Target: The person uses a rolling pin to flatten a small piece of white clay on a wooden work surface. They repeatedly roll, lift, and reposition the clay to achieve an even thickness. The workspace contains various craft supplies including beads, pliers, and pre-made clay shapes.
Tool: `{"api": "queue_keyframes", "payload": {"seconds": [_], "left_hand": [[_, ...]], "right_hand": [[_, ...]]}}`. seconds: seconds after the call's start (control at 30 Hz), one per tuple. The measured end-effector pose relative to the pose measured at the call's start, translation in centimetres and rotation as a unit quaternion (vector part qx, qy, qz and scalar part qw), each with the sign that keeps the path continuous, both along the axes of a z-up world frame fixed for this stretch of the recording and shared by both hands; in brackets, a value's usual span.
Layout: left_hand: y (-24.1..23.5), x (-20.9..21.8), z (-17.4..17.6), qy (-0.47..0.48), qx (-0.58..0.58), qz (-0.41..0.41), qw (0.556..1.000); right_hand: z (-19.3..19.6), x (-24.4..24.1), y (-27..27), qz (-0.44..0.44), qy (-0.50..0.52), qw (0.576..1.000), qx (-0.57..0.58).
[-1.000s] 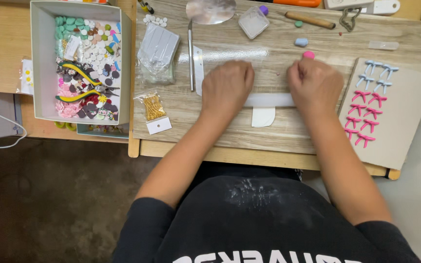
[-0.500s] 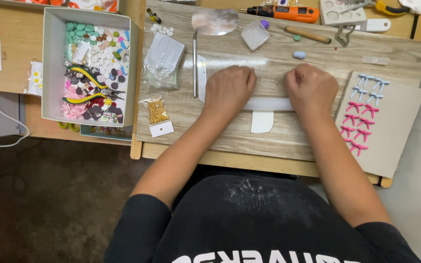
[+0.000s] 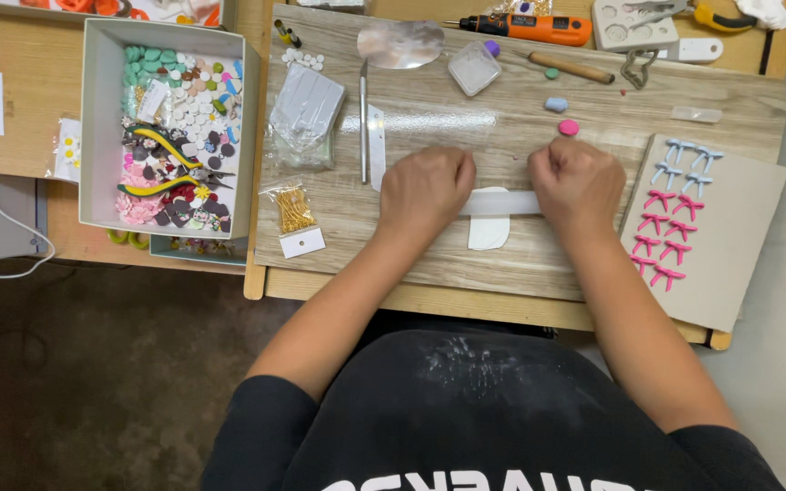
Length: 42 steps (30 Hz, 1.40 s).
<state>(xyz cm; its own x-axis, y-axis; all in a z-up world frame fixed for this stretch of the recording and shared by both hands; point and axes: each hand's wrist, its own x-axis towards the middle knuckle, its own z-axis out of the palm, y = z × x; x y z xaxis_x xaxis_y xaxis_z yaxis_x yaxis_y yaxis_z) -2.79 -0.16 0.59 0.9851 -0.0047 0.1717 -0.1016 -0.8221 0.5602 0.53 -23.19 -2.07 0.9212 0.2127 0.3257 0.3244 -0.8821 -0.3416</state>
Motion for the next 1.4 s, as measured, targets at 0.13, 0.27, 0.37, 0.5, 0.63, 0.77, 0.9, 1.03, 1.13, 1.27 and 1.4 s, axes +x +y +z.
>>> {"api": "queue_keyframes", "payload": {"seconds": [0.13, 0.27, 0.37, 0.5, 0.63, 0.77, 0.9, 1.03, 1.13, 1.27, 1.4], "left_hand": [[0.7, 1.5, 0.8, 0.064, -0.022, 0.003, 0.998], [0.1, -0.7, 0.0, -0.045, -0.006, 0.008, 0.999], [-0.4, -2.3, -1.6, -0.178, 0.033, 0.007, 0.983], [0.0, -1.1, -0.8, -0.11, 0.005, -0.013, 0.994], [0.3, 1.8, 0.4, 0.026, -0.003, 0.002, 1.0], [0.1, 1.4, 0.0, -0.013, -0.007, 0.01, 1.0], [-0.1, -2.3, 0.1, -0.161, 0.019, -0.007, 0.987], [-0.4, -3.6, -0.5, -0.199, 0.057, -0.043, 0.977], [-0.4, -3.0, -0.9, -0.187, 0.077, -0.036, 0.979], [-0.1, -1.3, 0.7, -0.102, 0.007, -0.025, 0.994], [0.5, 1.8, 0.5, -0.031, 0.009, -0.015, 0.999]], "right_hand": [[-1.0, 1.2, 0.0, -0.011, -0.051, 0.998, -0.038], [0.0, -1.7, 0.8, -0.002, -0.04, 0.999, -0.02], [0.3, -3.5, 0.8, 0.005, -0.024, 1.0, -0.009], [0.7, -1.2, 0.9, 0.009, 0.015, 1.0, 0.009], [-0.5, 1.9, 0.7, -0.009, -0.007, 1.0, -0.025], [-0.2, 0.8, 0.6, -0.023, 0.006, 1.0, -0.015], [0.1, -2.6, 0.4, 0.01, 0.0, 1.0, 0.02], [2.9, -4.4, 0.4, 0.05, 0.023, 0.998, -0.015], [2.4, -3.9, 0.3, 0.062, 0.038, 0.997, -0.019], [1.1, -2.0, 0.8, 0.046, 0.017, 0.999, -0.022], [-0.5, 1.7, 0.3, 0.076, -0.102, 0.991, -0.045]]}}
